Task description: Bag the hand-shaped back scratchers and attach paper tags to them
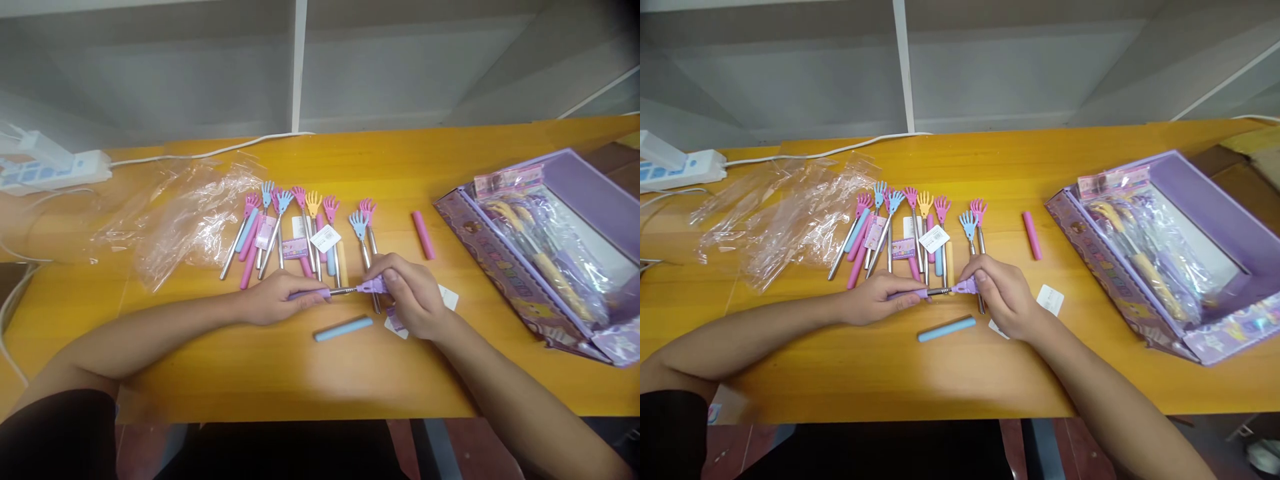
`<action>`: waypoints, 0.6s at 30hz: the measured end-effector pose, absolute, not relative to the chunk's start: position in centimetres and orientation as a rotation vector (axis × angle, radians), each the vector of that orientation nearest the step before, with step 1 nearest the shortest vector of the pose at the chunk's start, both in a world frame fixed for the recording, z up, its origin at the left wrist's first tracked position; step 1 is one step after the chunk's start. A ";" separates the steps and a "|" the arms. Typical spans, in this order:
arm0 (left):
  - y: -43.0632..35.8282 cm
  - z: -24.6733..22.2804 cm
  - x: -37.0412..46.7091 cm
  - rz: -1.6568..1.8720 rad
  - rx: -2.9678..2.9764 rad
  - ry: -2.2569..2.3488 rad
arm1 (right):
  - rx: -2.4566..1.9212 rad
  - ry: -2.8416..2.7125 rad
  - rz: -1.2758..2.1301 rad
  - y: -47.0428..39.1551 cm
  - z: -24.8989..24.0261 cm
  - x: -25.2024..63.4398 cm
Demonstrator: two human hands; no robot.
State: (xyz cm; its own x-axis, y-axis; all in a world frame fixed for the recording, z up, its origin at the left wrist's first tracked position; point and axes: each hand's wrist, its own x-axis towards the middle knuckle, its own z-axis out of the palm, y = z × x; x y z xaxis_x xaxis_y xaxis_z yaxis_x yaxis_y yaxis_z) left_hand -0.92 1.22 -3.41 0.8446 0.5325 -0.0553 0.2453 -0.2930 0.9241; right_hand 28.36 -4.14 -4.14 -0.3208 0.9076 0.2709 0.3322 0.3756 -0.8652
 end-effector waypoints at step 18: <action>1.7 -3.1 -1.3 0.130 1.776 0.503 | -1.142 -1.192 1.204 -2.8 -4.1 27.6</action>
